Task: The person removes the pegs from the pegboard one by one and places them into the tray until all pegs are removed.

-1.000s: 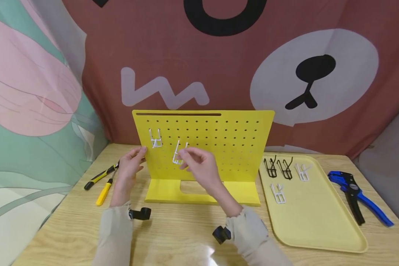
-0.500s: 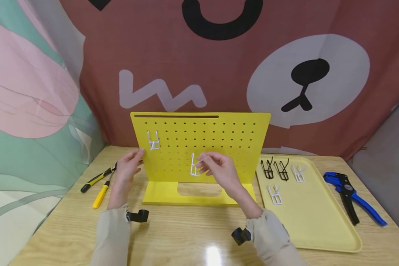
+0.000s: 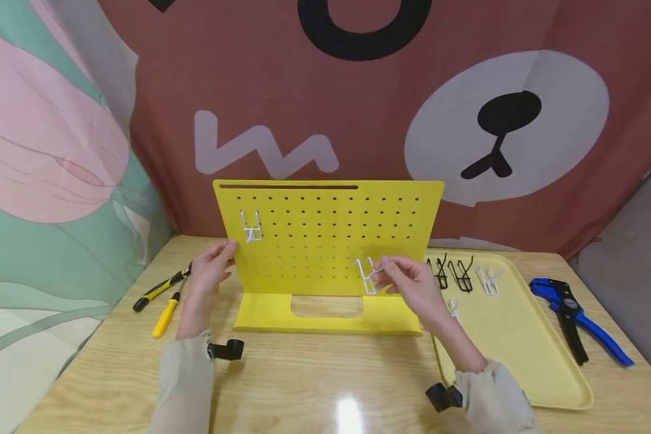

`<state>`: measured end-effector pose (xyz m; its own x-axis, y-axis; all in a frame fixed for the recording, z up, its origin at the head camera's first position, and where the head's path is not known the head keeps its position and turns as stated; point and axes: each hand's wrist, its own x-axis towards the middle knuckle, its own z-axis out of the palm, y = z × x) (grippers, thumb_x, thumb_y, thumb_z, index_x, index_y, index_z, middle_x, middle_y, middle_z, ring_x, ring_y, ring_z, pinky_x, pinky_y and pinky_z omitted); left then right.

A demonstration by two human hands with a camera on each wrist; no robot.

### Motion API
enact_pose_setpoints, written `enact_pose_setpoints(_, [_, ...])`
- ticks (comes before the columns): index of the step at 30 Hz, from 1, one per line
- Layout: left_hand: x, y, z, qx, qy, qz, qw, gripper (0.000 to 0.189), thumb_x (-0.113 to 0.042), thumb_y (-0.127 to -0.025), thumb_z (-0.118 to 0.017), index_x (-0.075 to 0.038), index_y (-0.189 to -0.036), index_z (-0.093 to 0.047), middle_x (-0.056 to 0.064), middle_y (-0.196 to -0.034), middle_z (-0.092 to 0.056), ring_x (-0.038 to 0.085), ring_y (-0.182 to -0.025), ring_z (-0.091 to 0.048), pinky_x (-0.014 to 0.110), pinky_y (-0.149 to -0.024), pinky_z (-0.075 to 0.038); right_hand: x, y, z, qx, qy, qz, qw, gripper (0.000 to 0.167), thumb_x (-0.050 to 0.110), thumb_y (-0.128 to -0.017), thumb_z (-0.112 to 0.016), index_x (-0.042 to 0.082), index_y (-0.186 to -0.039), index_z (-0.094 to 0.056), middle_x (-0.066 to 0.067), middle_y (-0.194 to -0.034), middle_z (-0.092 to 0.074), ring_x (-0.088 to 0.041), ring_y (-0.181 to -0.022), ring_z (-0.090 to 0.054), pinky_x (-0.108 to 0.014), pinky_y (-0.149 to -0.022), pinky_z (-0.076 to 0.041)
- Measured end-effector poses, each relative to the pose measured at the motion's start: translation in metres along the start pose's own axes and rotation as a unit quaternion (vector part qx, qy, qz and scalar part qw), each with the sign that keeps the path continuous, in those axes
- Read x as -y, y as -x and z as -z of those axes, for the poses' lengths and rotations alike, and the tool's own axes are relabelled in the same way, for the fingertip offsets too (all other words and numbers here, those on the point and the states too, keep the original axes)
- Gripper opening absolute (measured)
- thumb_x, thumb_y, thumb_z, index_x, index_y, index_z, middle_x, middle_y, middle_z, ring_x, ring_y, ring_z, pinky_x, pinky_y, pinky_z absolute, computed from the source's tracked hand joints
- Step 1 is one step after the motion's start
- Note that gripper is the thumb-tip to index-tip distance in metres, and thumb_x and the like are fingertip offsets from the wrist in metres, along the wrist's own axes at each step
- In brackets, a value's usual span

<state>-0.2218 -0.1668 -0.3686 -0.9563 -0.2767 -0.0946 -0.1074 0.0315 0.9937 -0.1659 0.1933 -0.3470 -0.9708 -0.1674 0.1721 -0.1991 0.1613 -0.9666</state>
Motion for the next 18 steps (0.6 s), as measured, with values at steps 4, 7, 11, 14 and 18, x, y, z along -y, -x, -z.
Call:
enact_pose_setpoints(4, [0.000,-0.001,0.000,-0.001,0.003,0.000,1.0000,0.043,-0.037,-0.095,-0.061,-0.006,-0.124,-0.061,0.009,-0.120,-0.058,0.022,-0.103,-0.053,0.042,-0.093,-0.037,-0.004,0.008,0.022,-0.003,-0.016,0.007,0.9999,0.028,0.021,-0.101,-0.051,-0.004,-0.101,-0.065,0.001,-0.085,-0.071,-0.012,-0.078,-0.067,-0.024,-0.067,-0.053])
enact_pose_setpoints(7, [0.000,-0.001,0.001,-0.002,0.004,0.001,1.0000,0.042,-0.036,-0.095,-0.061,-0.006,-0.124,-0.061,0.009,-0.120,-0.058,0.021,-0.102,-0.053,0.043,-0.094,-0.037,-0.007,0.012,0.037,-0.009,-0.020,0.014,0.9997,0.024,0.019,-0.101,-0.051,0.000,-0.099,-0.067,0.000,-0.085,-0.071,-0.012,-0.078,-0.067,-0.022,-0.066,-0.053])
enact_pose_setpoints(11, [0.002,0.000,0.001,-0.001,0.004,0.006,1.0000,0.043,-0.036,-0.094,-0.061,-0.006,-0.125,-0.061,0.009,-0.121,-0.057,0.022,-0.104,-0.053,0.044,-0.095,-0.037,-0.008,0.016,0.060,-0.019,-0.024,0.022,0.9993,0.022,0.016,-0.101,-0.051,0.004,-0.100,-0.068,0.000,-0.085,-0.071,-0.010,-0.077,-0.068,-0.022,-0.066,-0.053])
enact_pose_setpoints(14, [0.001,-0.001,0.001,0.002,0.004,0.006,1.0000,0.044,-0.037,-0.094,-0.061,-0.007,-0.126,-0.061,0.009,-0.123,-0.057,0.023,-0.105,-0.053,0.044,-0.097,-0.037,-0.008,0.017,0.079,-0.030,-0.027,0.018,0.9990,0.021,0.018,-0.101,-0.051,0.005,-0.101,-0.068,0.001,-0.085,-0.071,-0.008,-0.078,-0.067,-0.021,-0.067,-0.053])
enact_pose_setpoints(18, [0.001,-0.001,0.001,0.002,0.007,0.003,1.0000,0.045,-0.038,-0.094,-0.061,-0.006,-0.126,-0.061,0.010,-0.123,-0.057,0.023,-0.105,-0.053,0.046,-0.098,-0.036,-0.008,0.018,0.102,-0.047,-0.005,-0.007,0.9989,0.023,0.023,-0.101,-0.050,0.008,-0.101,-0.068,0.004,-0.086,-0.071,-0.007,-0.078,-0.067,-0.018,-0.067,-0.052])
